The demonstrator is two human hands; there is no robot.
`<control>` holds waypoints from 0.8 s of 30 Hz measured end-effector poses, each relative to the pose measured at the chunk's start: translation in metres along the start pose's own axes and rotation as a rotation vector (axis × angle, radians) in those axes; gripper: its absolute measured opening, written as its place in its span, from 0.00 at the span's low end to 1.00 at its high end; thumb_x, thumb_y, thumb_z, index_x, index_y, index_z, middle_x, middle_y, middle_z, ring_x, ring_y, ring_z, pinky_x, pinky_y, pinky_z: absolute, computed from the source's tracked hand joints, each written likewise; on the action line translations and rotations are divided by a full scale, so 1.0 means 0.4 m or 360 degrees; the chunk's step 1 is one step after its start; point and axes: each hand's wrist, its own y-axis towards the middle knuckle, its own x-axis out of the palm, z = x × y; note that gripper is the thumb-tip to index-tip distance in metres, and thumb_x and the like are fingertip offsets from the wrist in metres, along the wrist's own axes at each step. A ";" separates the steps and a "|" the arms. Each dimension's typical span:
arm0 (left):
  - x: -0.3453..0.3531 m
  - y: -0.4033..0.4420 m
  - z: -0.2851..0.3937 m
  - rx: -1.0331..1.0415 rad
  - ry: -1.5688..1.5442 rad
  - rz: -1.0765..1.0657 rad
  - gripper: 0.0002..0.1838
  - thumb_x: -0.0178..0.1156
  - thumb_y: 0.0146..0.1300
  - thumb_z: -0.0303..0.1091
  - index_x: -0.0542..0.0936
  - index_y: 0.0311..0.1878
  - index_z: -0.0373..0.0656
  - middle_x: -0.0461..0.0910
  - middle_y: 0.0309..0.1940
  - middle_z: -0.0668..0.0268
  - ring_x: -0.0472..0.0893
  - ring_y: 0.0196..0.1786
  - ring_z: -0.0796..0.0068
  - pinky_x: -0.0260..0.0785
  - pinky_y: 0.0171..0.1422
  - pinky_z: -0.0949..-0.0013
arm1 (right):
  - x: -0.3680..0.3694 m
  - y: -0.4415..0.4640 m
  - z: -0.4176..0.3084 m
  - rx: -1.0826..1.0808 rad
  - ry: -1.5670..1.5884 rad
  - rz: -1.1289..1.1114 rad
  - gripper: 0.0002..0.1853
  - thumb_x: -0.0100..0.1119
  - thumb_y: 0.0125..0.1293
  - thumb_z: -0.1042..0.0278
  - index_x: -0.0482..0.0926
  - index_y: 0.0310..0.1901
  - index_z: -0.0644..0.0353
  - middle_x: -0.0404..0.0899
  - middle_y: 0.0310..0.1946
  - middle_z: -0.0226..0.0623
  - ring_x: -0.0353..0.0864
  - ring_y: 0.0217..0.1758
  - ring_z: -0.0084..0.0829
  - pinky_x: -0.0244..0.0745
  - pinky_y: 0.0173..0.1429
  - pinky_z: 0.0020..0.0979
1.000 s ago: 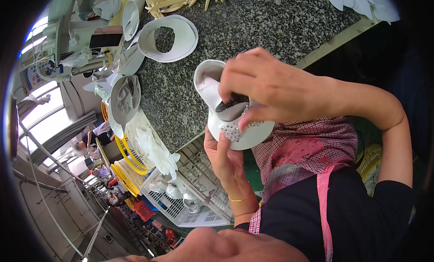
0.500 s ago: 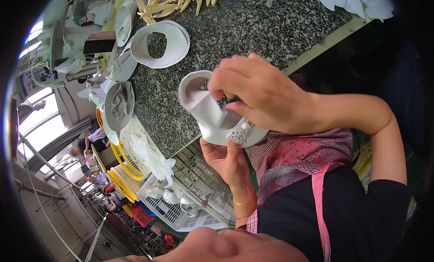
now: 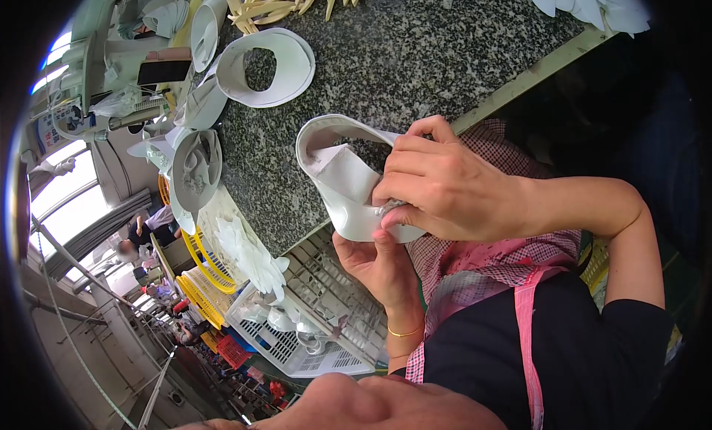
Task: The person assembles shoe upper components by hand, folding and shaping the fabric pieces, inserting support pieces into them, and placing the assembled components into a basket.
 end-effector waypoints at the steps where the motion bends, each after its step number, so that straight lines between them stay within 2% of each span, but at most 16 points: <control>1: -0.003 0.002 -0.003 -0.0003 0.0001 -0.0003 0.17 0.72 0.61 0.25 0.76 0.50 0.38 0.82 0.48 0.63 0.81 0.50 0.74 0.75 0.57 0.69 | -0.003 0.000 0.001 0.0004 -0.0001 0.0003 0.11 0.70 0.59 0.61 0.82 0.39 0.55 0.78 0.34 0.29 0.78 0.46 0.33 0.62 0.62 0.40; 4: -0.025 0.009 -0.013 0.0137 0.0198 0.0007 0.16 0.73 0.62 0.28 0.79 0.49 0.36 0.82 0.47 0.62 0.81 0.50 0.73 0.73 0.59 0.67 | -0.013 0.004 0.003 0.0020 0.0054 -0.0134 0.10 0.70 0.59 0.63 0.80 0.37 0.55 0.76 0.34 0.30 0.77 0.47 0.34 0.60 0.63 0.41; 6: -0.044 0.021 -0.005 0.0164 0.0401 -0.0229 0.18 0.74 0.61 0.31 0.81 0.49 0.33 0.81 0.47 0.61 0.80 0.50 0.72 0.71 0.61 0.66 | -0.024 0.013 0.003 0.0033 0.0115 -0.0212 0.09 0.69 0.60 0.63 0.79 0.36 0.55 0.75 0.34 0.30 0.76 0.48 0.34 0.58 0.64 0.43; 7: -0.053 0.027 -0.003 0.0162 0.0404 -0.0232 0.18 0.74 0.61 0.31 0.81 0.49 0.33 0.81 0.47 0.61 0.80 0.50 0.72 0.71 0.61 0.66 | -0.031 0.018 0.002 0.0035 0.0116 -0.0208 0.09 0.69 0.60 0.63 0.79 0.36 0.55 0.75 0.34 0.30 0.76 0.48 0.34 0.58 0.64 0.43; 9: -0.071 0.036 0.002 -0.0380 -0.0262 -0.0359 0.23 0.74 0.60 0.31 0.79 0.55 0.30 0.82 0.49 0.59 0.81 0.51 0.71 0.72 0.61 0.66 | -0.041 0.025 0.000 0.0002 0.0195 -0.0331 0.08 0.67 0.62 0.63 0.79 0.35 0.56 0.76 0.35 0.30 0.76 0.51 0.33 0.57 0.65 0.44; 10: -0.077 0.038 0.005 -0.0383 -0.0260 -0.0363 0.23 0.74 0.60 0.31 0.79 0.55 0.30 0.82 0.49 0.59 0.81 0.51 0.71 0.72 0.61 0.66 | -0.039 0.026 0.004 0.0004 0.0194 -0.0327 0.08 0.67 0.62 0.63 0.79 0.35 0.56 0.76 0.35 0.30 0.76 0.51 0.33 0.57 0.65 0.44; 12: -0.088 0.038 0.011 -0.0546 -0.0154 -0.0297 0.29 0.70 0.65 0.37 0.71 0.62 0.29 0.80 0.54 0.55 0.82 0.54 0.66 0.77 0.60 0.63 | -0.034 0.029 0.014 -0.0292 0.0138 -0.0484 0.08 0.66 0.63 0.62 0.78 0.35 0.56 0.77 0.38 0.30 0.76 0.51 0.33 0.56 0.67 0.46; 13: -0.086 0.046 0.003 -0.0426 -0.0130 -0.0272 0.30 0.72 0.63 0.33 0.71 0.63 0.30 0.81 0.53 0.56 0.84 0.53 0.65 0.78 0.60 0.63 | -0.048 0.035 0.027 -0.0322 0.0092 -0.0482 0.10 0.66 0.63 0.62 0.80 0.39 0.57 0.78 0.39 0.31 0.76 0.52 0.34 0.59 0.67 0.44; 14: -0.086 0.049 0.005 -0.0427 -0.0125 -0.0271 0.30 0.72 0.63 0.33 0.71 0.63 0.30 0.81 0.53 0.56 0.84 0.53 0.65 0.78 0.60 0.63 | -0.055 0.039 0.028 -0.0322 0.0096 -0.0479 0.10 0.66 0.63 0.62 0.80 0.39 0.57 0.78 0.39 0.31 0.76 0.52 0.34 0.59 0.67 0.44; 16: -0.070 0.053 0.016 -0.0345 -0.0223 -0.0233 0.30 0.74 0.58 0.24 0.73 0.62 0.31 0.82 0.55 0.56 0.83 0.55 0.67 0.75 0.64 0.63 | -0.063 0.055 0.029 -0.0102 0.0162 -0.0243 0.15 0.67 0.60 0.63 0.80 0.46 0.59 0.79 0.37 0.32 0.76 0.51 0.36 0.67 0.63 0.40; 17: -0.060 0.053 0.017 -0.0311 -0.0196 -0.0222 0.31 0.74 0.58 0.23 0.72 0.64 0.31 0.81 0.57 0.55 0.82 0.58 0.66 0.76 0.64 0.63 | -0.057 0.063 0.042 -0.0128 0.0129 -0.0163 0.19 0.66 0.60 0.70 0.78 0.53 0.61 0.82 0.40 0.36 0.80 0.49 0.40 0.77 0.53 0.39; 18: -0.052 0.055 0.017 -0.0311 -0.0194 -0.0225 0.31 0.74 0.58 0.23 0.72 0.64 0.31 0.81 0.57 0.55 0.82 0.58 0.66 0.76 0.64 0.63 | -0.059 0.065 0.036 -0.0128 0.0129 -0.0159 0.19 0.66 0.60 0.70 0.78 0.53 0.61 0.82 0.40 0.36 0.80 0.49 0.40 0.77 0.53 0.39; 20: -0.039 0.055 0.019 -0.0286 -0.0150 -0.0171 0.35 0.75 0.56 0.23 0.70 0.65 0.31 0.80 0.58 0.56 0.82 0.59 0.64 0.76 0.65 0.62 | -0.066 0.068 0.018 0.0055 0.0150 -0.0447 0.19 0.63 0.59 0.75 0.77 0.54 0.63 0.84 0.45 0.42 0.85 0.44 0.45 0.79 0.44 0.45; 21: -0.035 0.054 0.022 -0.0290 -0.0148 -0.0173 0.35 0.75 0.56 0.23 0.70 0.65 0.31 0.80 0.58 0.56 0.82 0.59 0.64 0.76 0.65 0.62 | -0.066 0.076 0.016 0.0085 0.0268 -0.0510 0.21 0.60 0.58 0.78 0.75 0.56 0.65 0.85 0.44 0.45 0.86 0.41 0.49 0.78 0.39 0.49; 22: -0.033 0.056 0.024 -0.0249 -0.0075 -0.0247 0.37 0.76 0.55 0.22 0.69 0.66 0.32 0.80 0.58 0.56 0.82 0.60 0.64 0.75 0.66 0.62 | -0.072 0.088 0.015 0.0085 0.0267 -0.0508 0.21 0.60 0.58 0.78 0.75 0.56 0.65 0.85 0.44 0.45 0.86 0.41 0.49 0.78 0.39 0.49; 24: -0.032 0.058 0.032 -0.0207 0.0001 -0.0313 0.39 0.76 0.53 0.22 0.68 0.67 0.32 0.80 0.58 0.56 0.81 0.60 0.64 0.75 0.66 0.61 | -0.089 0.110 0.015 0.0366 0.0564 -0.0777 0.21 0.61 0.57 0.77 0.77 0.54 0.64 0.85 0.37 0.46 0.86 0.40 0.49 0.79 0.40 0.47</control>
